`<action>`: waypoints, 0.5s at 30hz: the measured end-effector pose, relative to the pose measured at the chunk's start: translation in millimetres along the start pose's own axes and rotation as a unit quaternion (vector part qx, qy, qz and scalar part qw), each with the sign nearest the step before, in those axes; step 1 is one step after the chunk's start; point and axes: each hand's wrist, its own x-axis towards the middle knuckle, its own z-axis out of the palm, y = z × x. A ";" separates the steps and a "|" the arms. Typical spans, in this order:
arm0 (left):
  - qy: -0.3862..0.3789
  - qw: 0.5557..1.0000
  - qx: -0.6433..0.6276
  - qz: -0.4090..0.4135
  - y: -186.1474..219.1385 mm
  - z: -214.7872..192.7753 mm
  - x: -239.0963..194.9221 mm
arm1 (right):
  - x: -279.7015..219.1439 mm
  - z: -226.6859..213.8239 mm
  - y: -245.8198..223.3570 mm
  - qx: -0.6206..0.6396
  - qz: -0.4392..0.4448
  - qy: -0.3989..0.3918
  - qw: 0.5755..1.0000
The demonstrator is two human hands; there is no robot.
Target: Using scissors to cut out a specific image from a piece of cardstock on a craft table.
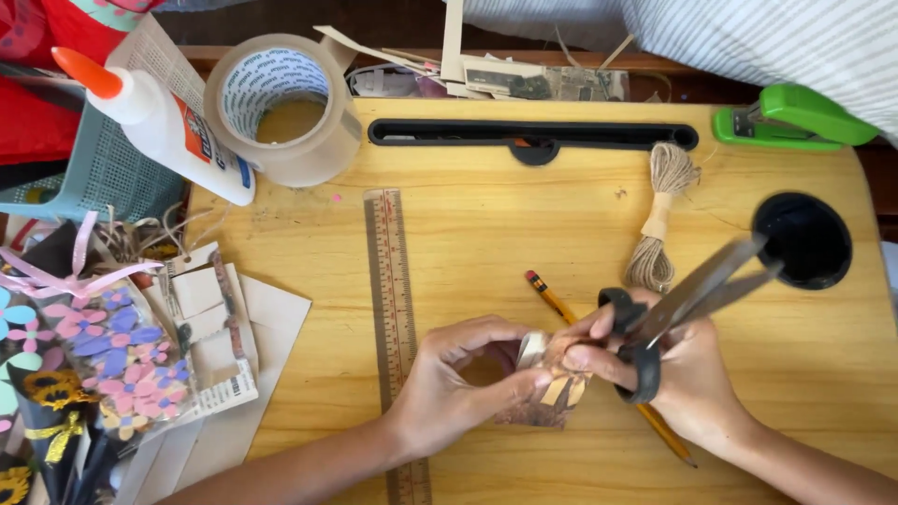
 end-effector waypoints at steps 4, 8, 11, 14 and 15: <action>0.012 0.999 0.015 -0.031 4.5 3.6 2.3 | 9.2 -12.2 -25.0 0.019 0.017 0.015 1.000; 0.035 0.998 0.051 -0.021 34.9 -1.9 18.0 | 5.5 -41.9 -43.7 0.051 -0.032 -0.014 0.998; 0.040 0.961 0.213 0.170 50.8 -16.0 39.5 | 0.2 -65.4 -28.3 0.133 -0.086 -0.147 0.976; 0.012 0.792 0.429 0.434 70.5 -33.6 63.1 | -18.0 -85.4 44.6 0.228 -0.065 -0.279 0.931; -0.003 0.664 0.514 0.543 78.9 -39.3 71.6 | -25.9 -91.9 76.6 0.272 -0.020 -0.295 0.916</action>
